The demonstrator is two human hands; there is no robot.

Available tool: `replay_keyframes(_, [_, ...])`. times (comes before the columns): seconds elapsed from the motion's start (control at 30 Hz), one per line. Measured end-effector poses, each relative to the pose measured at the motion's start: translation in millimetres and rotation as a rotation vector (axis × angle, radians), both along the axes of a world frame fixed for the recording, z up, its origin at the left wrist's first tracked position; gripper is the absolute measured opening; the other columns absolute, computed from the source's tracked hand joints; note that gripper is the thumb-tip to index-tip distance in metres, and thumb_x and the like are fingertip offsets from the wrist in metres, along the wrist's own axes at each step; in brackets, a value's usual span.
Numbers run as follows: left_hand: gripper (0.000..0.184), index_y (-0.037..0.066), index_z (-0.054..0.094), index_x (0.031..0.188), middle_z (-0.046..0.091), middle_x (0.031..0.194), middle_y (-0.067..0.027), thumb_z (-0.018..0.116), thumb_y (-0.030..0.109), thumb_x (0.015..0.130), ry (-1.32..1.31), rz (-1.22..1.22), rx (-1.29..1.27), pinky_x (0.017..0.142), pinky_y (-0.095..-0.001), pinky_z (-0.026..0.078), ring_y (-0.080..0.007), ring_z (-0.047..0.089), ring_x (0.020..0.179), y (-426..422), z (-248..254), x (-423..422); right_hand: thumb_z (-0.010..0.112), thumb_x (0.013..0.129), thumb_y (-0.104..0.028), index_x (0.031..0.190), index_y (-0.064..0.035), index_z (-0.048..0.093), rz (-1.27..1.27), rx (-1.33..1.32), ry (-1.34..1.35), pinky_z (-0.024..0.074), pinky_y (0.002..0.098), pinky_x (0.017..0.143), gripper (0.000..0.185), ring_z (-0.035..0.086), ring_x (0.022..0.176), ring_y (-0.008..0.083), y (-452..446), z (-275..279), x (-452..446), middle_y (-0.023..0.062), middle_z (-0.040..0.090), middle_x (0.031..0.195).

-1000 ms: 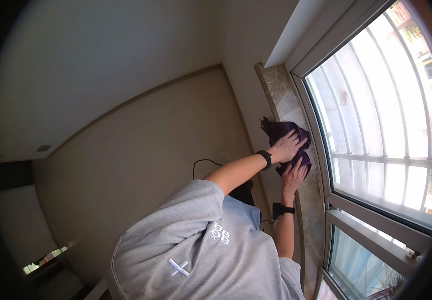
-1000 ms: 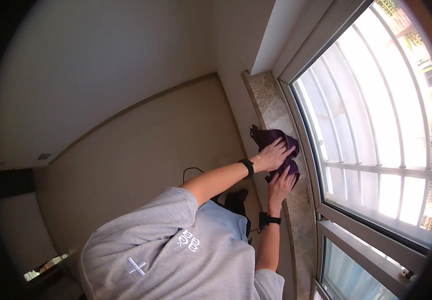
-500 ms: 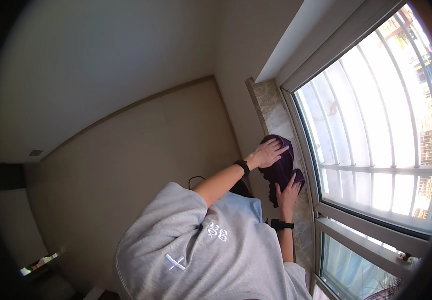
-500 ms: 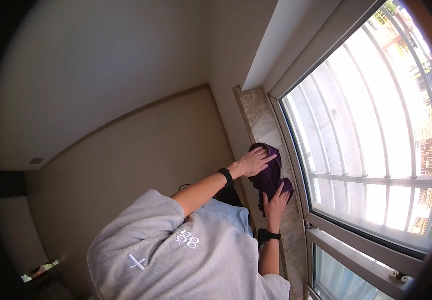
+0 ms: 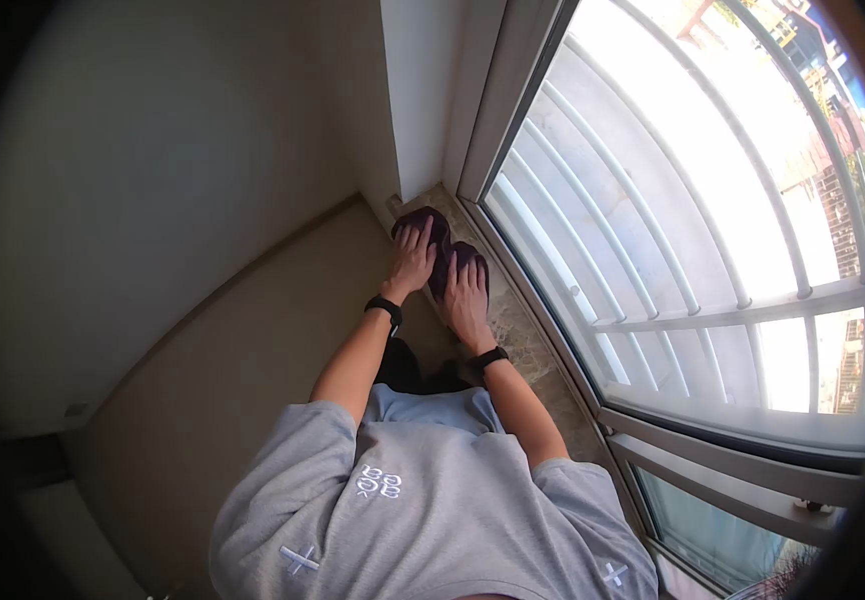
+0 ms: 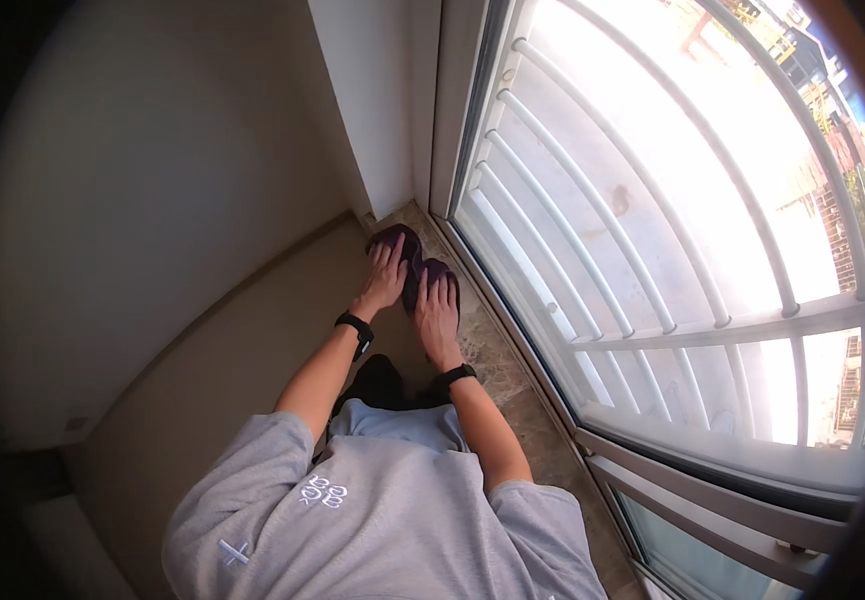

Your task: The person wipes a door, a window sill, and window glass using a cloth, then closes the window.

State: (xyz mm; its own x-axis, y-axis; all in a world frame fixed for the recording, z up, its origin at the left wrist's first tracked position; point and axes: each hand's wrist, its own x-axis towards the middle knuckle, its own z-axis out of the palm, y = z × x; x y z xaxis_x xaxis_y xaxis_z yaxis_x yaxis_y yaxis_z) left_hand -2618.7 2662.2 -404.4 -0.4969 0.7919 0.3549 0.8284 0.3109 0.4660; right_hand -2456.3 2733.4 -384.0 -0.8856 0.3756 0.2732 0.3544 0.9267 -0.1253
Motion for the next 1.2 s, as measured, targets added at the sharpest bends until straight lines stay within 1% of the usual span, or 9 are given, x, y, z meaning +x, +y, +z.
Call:
replay_keyframes(0.13, [0.059,0.001,0.03,0.156,0.049,0.136,-0.0325,0.046,0.021,0.103,-0.008,0.013,0.018,0.111,-0.0569,0.036,-0.0533,0.045,0.125,-11.1,-5.8,-10.7,0.058,0.088,-0.022,0.149,0.0084,0.037,0.023,-0.084,-0.003,0.0262,0.0498,0.121,0.071,0.043,0.139,0.0408,4.4,13.5,-24.9,0.0289,0.052,0.14])
replay_keyframes(0.23, [0.057,-0.001,0.033,0.154,0.048,0.137,-0.0328,0.047,0.02,0.102,-0.007,-0.012,0.023,0.109,-0.0556,0.039,-0.0528,0.046,0.125,-16.5,-10.8,-35.4,0.074,0.076,-0.033,0.149,0.0079,0.037,0.056,-0.107,0.079,0.0264,0.0515,0.121,0.092,0.043,0.138,0.043,14.2,4.9,-52.3,0.0301,0.053,0.137])
replay_keyframes(0.37, [0.056,-0.003,0.038,0.15,0.051,0.131,-0.0304,0.052,0.014,0.098,-0.02,-0.089,0.022,0.108,-0.0537,0.041,-0.0504,0.047,0.123,-22.5,-9.3,-53.7,0.075,0.075,-0.036,0.149,0.0067,0.038,-0.006,-0.042,0.031,0.0265,0.0509,0.121,0.094,0.042,0.138,0.0429,18.0,5.7,-86.6,0.0293,0.052,0.14])
replay_keyframes(0.57, [0.055,-0.007,0.046,0.143,0.052,0.13,-0.0301,0.054,0.004,0.089,0.051,-0.303,0.016,0.108,-0.0529,0.042,-0.0494,0.048,0.123,-33.7,5.0,-95.1,0.076,0.074,-0.039,0.148,0.0047,0.041,-0.023,-0.175,0.139,0.0272,0.051,0.121,0.093,0.043,0.139,0.0419,24.7,7.0,-129.2,0.0266,0.05,0.145])
replay_keyframes(0.67, [0.055,-0.01,0.046,0.14,0.052,0.13,-0.0312,0.054,0.004,0.088,0.052,-0.386,0.02,0.109,-0.0534,0.04,-0.05,0.047,0.124,-34.8,-2.8,-93.5,0.067,0.081,-0.032,0.147,0.0059,0.042,-0.064,-0.152,0.137,0.0285,0.0482,0.121,0.08,0.045,0.138,0.0386,15.8,20.7,-117.8,0.024,0.054,0.139])
replay_keyframes(0.8, [0.053,-0.014,0.048,0.135,0.053,0.128,-0.0336,0.055,0.009,0.087,0.171,-0.541,-0.08,0.11,-0.0572,0.037,-0.0516,0.048,0.121,-29.8,14.6,-73.4,0.077,0.074,-0.037,0.147,0.005,0.04,-0.215,-0.086,0.114,0.0307,0.0473,0.12,0.092,0.046,0.135,0.039,-4.3,13.9,-80.4,0.0253,0.053,0.138])
replay_keyframes(0.93, [0.061,-0.01,0.048,0.138,0.055,0.126,-0.0317,0.061,0.021,0.087,0.204,-0.852,-0.095,0.114,-0.0567,0.032,-0.0463,0.049,0.124,-19.1,10.4,-49.8,0.081,0.072,-0.039,0.152,0.0038,0.033,-0.399,-0.15,0.025,0.0313,0.0483,0.119,0.103,0.047,0.134,0.0401,-36.6,36.1,-16.9,0.0275,0.053,0.138])
replay_keyframes(1.03, [0.074,-0.008,0.037,0.148,0.053,0.134,-0.0315,0.063,0.032,0.092,0.271,-1.085,-0.175,0.118,-0.0551,0.028,-0.046,0.046,0.131,-4.3,18.4,-36.9,0.083,0.071,-0.038,0.153,0.0022,0.033,-0.498,-0.146,0.002,0.031,0.0476,0.12,0.104,0.047,0.135,0.0394,-54.1,39.7,21.8,0.0274,0.052,0.139])
replay_keyframes(1.2, [0.067,-0.006,0.037,0.15,0.051,0.136,-0.0342,0.057,0.032,0.099,0.179,-1.309,-0.123,0.115,-0.0522,0.032,-0.0478,0.047,0.129,28.0,28.5,-32.8,0.082,0.073,-0.039,0.153,-0.0004,0.034,-0.654,-0.113,-0.027,0.0291,0.0469,0.121,0.101,0.047,0.135,0.0389,-78.9,35.9,61.6,0.0265,0.053,0.14])
